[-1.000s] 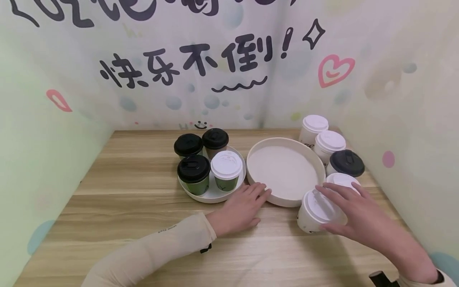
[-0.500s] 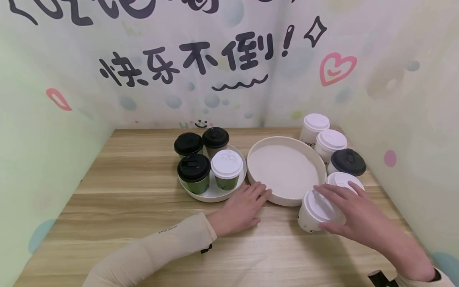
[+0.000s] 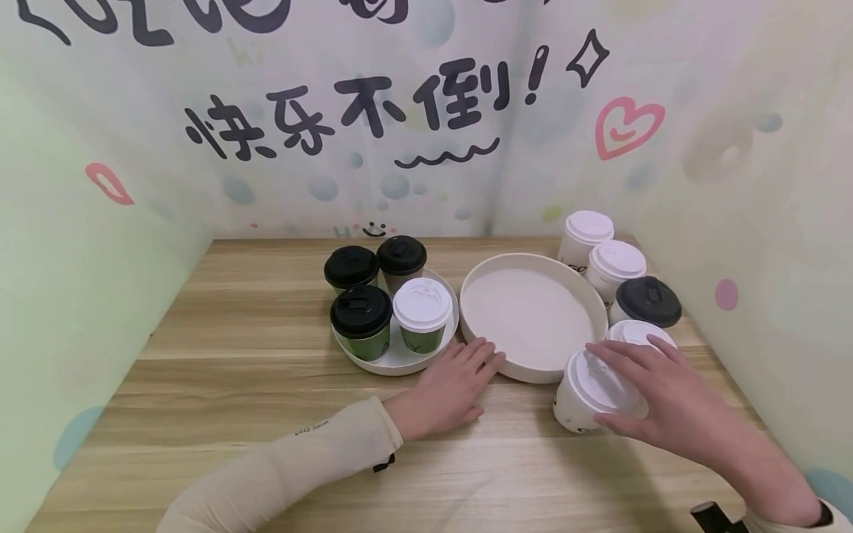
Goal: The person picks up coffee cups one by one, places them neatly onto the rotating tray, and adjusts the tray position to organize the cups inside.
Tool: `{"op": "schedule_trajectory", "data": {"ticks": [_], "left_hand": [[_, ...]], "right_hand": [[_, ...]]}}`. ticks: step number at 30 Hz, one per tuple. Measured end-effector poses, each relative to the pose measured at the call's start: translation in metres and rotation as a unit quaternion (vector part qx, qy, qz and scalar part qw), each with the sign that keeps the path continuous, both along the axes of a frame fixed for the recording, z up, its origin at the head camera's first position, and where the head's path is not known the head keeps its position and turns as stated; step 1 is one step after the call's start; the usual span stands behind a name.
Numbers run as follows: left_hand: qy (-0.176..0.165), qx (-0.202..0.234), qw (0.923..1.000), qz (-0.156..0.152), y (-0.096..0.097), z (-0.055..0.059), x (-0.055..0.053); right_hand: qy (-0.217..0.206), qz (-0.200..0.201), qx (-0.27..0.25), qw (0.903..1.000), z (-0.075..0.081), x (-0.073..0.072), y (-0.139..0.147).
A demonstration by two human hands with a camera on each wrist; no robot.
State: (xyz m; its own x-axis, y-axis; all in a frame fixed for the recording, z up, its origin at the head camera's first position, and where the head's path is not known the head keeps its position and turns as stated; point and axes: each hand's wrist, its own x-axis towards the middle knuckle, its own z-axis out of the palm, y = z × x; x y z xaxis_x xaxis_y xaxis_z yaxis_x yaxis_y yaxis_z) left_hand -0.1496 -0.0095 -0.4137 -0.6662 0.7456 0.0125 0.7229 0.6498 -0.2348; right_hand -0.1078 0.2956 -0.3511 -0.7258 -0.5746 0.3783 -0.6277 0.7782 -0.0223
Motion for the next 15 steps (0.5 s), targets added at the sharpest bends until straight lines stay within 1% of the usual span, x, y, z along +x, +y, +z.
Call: {"op": "schedule_trajectory", "data": {"ticks": [8,15], "left_hand": [[-0.005,0.000,1.0000,0.000,0.000,0.000,-0.001],[-0.003,-0.002,1.0000,-0.004,0.000,-0.002,-0.001]], "right_hand": [[0.008,0.010,0.006,0.9999,0.015,0.004,0.000],[0.030,0.021,0.002,0.9993,0.028,0.005,0.000]]}}
